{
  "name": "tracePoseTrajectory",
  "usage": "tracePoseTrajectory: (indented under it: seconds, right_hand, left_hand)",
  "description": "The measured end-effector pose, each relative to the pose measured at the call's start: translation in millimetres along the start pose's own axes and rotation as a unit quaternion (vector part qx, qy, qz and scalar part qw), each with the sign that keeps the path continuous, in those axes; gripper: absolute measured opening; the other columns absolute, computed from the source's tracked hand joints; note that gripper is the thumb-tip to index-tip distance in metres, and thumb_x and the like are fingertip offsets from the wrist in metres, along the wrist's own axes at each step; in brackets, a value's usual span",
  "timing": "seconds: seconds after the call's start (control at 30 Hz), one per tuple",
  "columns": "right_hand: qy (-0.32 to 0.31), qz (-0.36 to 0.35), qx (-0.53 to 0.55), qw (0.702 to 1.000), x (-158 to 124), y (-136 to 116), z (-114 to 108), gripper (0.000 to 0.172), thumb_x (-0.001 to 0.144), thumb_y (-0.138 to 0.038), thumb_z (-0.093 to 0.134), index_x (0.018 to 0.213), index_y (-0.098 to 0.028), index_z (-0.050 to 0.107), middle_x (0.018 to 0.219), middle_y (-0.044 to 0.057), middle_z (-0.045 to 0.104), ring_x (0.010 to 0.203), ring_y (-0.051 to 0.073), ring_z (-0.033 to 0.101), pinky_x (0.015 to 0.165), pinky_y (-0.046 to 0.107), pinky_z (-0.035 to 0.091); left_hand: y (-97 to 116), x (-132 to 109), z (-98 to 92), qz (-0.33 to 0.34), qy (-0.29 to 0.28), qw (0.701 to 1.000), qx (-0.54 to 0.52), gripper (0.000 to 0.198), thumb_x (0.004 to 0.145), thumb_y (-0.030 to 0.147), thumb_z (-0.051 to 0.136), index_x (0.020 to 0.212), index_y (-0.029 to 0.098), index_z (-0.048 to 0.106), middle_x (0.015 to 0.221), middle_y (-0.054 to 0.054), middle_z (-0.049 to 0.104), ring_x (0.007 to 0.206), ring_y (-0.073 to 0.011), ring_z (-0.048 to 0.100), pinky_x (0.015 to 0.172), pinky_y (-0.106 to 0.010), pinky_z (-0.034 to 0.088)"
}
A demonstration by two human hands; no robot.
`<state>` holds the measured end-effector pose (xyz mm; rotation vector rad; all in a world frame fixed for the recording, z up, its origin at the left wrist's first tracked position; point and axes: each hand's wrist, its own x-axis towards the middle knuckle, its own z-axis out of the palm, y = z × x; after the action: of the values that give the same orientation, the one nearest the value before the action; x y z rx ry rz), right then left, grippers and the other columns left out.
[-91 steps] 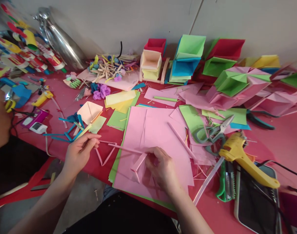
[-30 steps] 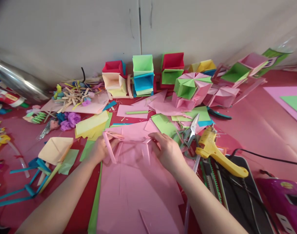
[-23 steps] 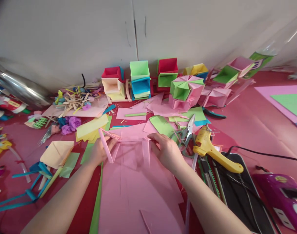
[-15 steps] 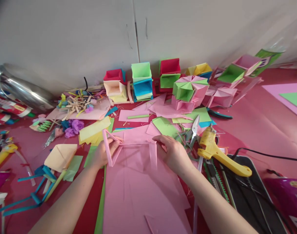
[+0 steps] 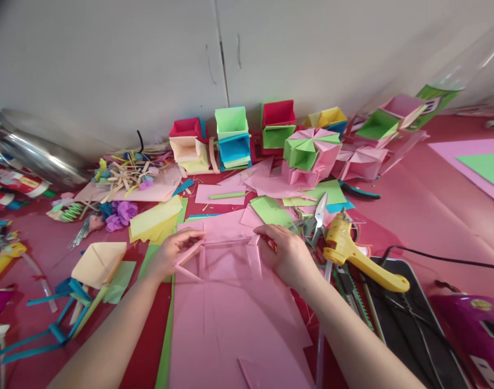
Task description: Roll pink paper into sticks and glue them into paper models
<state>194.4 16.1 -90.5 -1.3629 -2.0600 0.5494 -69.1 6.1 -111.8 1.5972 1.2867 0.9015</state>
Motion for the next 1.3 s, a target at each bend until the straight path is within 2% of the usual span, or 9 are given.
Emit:
tracePoseTrajectory:
  seconds: [0.13,0.3,0.53,0.83,1.1,1.3]
  right_hand:
    - [0.0,0.001,0.009,1.0,-1,3,1,0.021,0.076,-0.017,0.047,0.09,-0.018,0.063,0.082,0.004,0.067,0.066,0.015,0.061,0.059,0.025,0.046]
    - [-0.02,0.04,0.052,0.998,-1,7,3,0.02,0.075,-0.019,0.051,0.091,-0.02,0.062,0.083,0.003,0.068,0.072,0.016,0.062,0.064,0.026,0.047]
    - [-0.026,0.068,0.07,0.995,2,6,1,0.021,0.073,-0.02,0.051,0.09,-0.018,0.064,0.085,0.005,0.069,0.077,0.019,0.063,0.066,0.028,0.048]
    - [-0.03,0.085,0.087,0.992,2,-3,-4,0.02,0.072,-0.022,0.052,0.087,-0.017,0.065,0.082,0.006,0.069,0.076,0.019,0.063,0.066,0.028,0.047]
    - [-0.032,0.101,0.147,0.984,4,-8,-7,0.017,0.072,-0.024,0.055,0.084,-0.017,0.064,0.079,0.004,0.069,0.072,0.017,0.062,0.067,0.029,0.047]
    - [-0.043,0.117,0.178,0.976,4,-4,-5,0.024,0.07,-0.028,0.059,0.091,-0.016,0.064,0.079,0.004,0.068,0.07,0.016,0.062,0.065,0.027,0.049]
  left_hand:
    - [-5,0,-0.2,-0.022,0.002,0.999,-0.038,0.021,0.074,0.024,0.062,0.094,0.018,0.065,0.089,-0.004,0.064,0.08,-0.014,0.061,0.072,-0.025,0.05]
    - [-11,1,-2.3,-0.048,0.011,0.996,-0.081,0.02,0.073,0.026,0.065,0.092,0.018,0.065,0.08,-0.002,0.064,0.073,-0.0131,0.061,0.067,-0.024,0.05]
    - [-7,0,-7.8,-0.076,0.002,0.99,-0.12,0.022,0.067,0.03,0.071,0.085,0.019,0.068,0.086,-0.003,0.066,0.079,-0.015,0.061,0.069,-0.023,0.049]
    - [-3,-2,-12.3,-0.092,0.001,0.986,-0.138,0.023,0.062,0.032,0.075,0.079,0.017,0.068,0.084,-0.004,0.068,0.075,-0.0157,0.063,0.064,-0.024,0.05]
    - [12,-3,-9.5,-0.068,0.064,0.992,-0.083,0.022,0.061,0.034,0.073,0.074,0.016,0.069,0.077,-0.004,0.068,0.071,-0.0182,0.063,0.061,-0.026,0.05]
    - [17,-4,-4.7,-0.048,0.114,0.99,-0.067,0.024,0.062,0.032,0.072,0.079,0.016,0.068,0.086,-0.005,0.068,0.079,-0.0188,0.063,0.069,-0.028,0.051]
